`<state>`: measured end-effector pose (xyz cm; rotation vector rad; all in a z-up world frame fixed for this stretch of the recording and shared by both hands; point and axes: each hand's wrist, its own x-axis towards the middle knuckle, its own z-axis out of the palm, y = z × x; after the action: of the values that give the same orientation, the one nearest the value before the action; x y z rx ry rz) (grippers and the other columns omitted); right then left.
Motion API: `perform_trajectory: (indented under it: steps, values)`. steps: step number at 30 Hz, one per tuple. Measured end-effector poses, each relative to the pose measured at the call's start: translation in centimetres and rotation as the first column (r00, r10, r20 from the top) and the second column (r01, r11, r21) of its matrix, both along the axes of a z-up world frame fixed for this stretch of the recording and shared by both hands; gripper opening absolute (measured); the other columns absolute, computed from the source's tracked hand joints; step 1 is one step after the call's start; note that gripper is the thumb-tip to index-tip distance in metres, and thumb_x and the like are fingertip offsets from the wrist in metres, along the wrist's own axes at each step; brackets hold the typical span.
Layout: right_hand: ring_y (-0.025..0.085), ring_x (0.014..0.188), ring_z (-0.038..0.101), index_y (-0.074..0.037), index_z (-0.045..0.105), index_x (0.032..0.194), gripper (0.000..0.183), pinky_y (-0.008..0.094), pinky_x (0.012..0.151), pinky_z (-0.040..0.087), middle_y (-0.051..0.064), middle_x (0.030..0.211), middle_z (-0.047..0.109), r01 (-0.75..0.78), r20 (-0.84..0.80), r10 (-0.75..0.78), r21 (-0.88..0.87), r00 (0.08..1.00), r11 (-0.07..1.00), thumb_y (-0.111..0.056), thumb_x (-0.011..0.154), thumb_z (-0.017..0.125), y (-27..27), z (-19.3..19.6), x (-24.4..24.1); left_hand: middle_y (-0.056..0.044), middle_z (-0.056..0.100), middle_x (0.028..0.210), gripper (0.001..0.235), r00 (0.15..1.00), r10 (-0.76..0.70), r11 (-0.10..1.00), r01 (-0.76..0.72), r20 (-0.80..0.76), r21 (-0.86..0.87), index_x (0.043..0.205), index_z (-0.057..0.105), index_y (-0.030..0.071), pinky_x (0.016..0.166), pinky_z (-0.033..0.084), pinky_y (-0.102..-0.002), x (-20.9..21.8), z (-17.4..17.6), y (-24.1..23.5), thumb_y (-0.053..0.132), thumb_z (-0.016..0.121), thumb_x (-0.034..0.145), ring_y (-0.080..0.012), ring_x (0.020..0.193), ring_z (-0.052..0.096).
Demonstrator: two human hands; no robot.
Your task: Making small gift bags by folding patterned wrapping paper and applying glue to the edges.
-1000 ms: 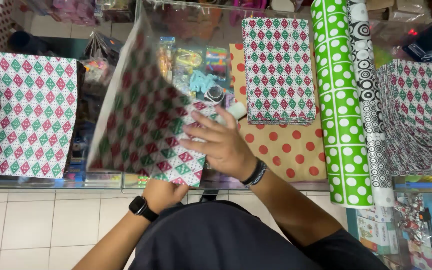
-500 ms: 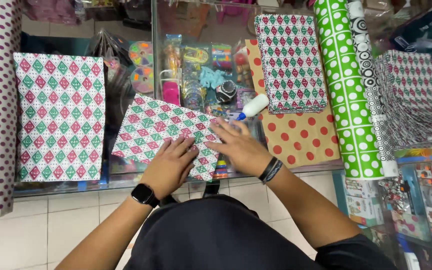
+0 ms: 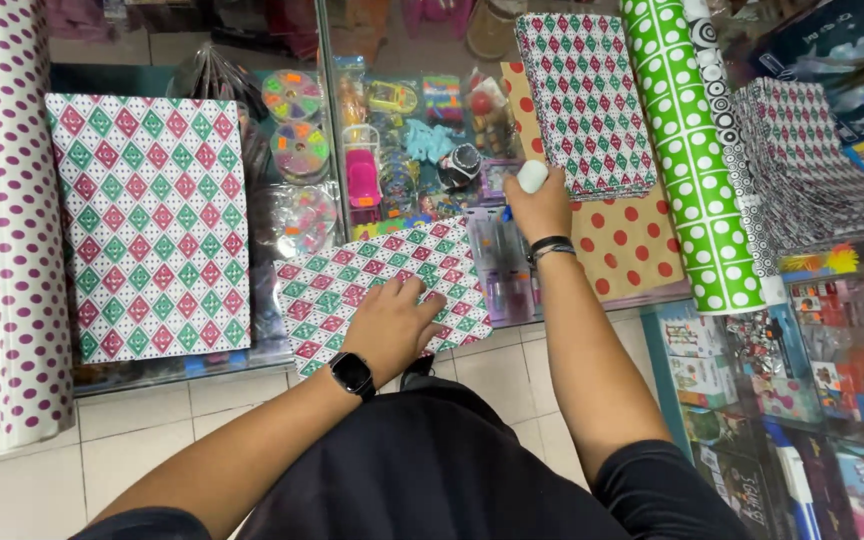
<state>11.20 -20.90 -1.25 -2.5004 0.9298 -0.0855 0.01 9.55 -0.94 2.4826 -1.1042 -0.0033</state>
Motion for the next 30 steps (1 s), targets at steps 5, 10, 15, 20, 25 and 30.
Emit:
perform_trajectory:
  steps: [5,10,15,20,25,30]
  values:
    - [0.011,0.043,0.049,-0.01,0.058,0.11,0.039,0.022,0.029,0.027,0.007,0.073,0.059,-0.035,0.166,-0.142,0.761,0.976,0.648,-0.043,0.093,0.069,2.8,6.2,-2.5,-0.006,0.057,0.12,0.034,0.999,0.007,0.999,-0.005,0.039,-0.044,0.11,0.067,0.023,0.093,0.043,-0.044,0.9,-0.3,-0.7,0.052,0.063,0.092,-0.031,0.115,0.055]
    - [0.01,0.055,0.069,-0.001,0.044,0.132,0.046,0.013,0.039,0.052,0.012,0.111,0.072,-0.488,0.497,-0.304,0.866,0.813,0.111,-0.026,0.097,0.06,3.3,13.5,-4.8,-0.011,0.056,0.14,0.039,0.998,0.065,0.991,-0.067,-0.014,-0.118,0.097,0.057,0.016,0.111,0.035,-0.05,2.2,1.3,-1.8,0.05,0.074,0.084,-0.0329,0.136,0.049]
    - [0.014,0.053,0.068,0.002,0.049,0.12,0.036,0.018,0.035,0.047,0.019,0.105,0.072,-0.681,0.689,0.165,0.595,0.706,0.427,-0.004,0.089,0.067,5.5,11.6,-4.4,-0.007,0.054,0.143,0.046,0.992,0.108,0.99,-0.114,-0.07,-0.082,0.104,0.055,0.017,0.105,0.039,-0.048,4.6,1.6,-3.1,0.055,0.073,0.084,-0.0294,0.135,0.048]
    - [0.022,0.052,0.07,0.006,0.049,0.119,0.036,0.019,0.032,0.048,0.027,0.104,0.07,-0.661,0.641,0.164,0.715,0.75,0.227,-0.007,0.091,0.068,4.7,5.2,-1.3,-0.004,0.054,0.144,0.065,0.979,0.168,0.986,-0.168,-0.111,0.012,0.126,0.056,0.017,0.097,0.042,-0.045,6.8,2.7,-4.4,0.06,0.075,0.08,-0.0278,0.131,0.048]
    - [0.017,0.043,0.063,0.006,0.052,0.112,0.035,0.018,0.026,0.04,0.025,0.092,0.071,-0.671,0.681,0.104,0.663,0.725,0.332,-0.018,0.096,0.072,3.8,0.8,2.3,-0.002,0.055,0.149,0.089,0.966,0.243,0.969,-0.238,-0.089,0.072,0.14,0.055,0.02,0.096,0.045,-0.045,8.3,3.7,-5.7,0.061,0.083,0.067,-0.0276,0.132,0.046]
    - [0.014,0.037,0.06,0.003,0.06,0.108,0.033,0.02,0.027,0.04,0.017,0.069,0.068,-0.685,0.648,0.231,0.648,0.726,0.335,-0.015,0.089,0.081,4.6,0.8,4.9,-0.004,0.051,0.153,0.098,0.958,0.257,0.965,-0.249,-0.126,0.08,0.139,0.054,0.02,0.097,0.043,-0.045,8.8,3.0,-6.2,0.07,0.081,0.06,-0.0287,0.135,0.044]
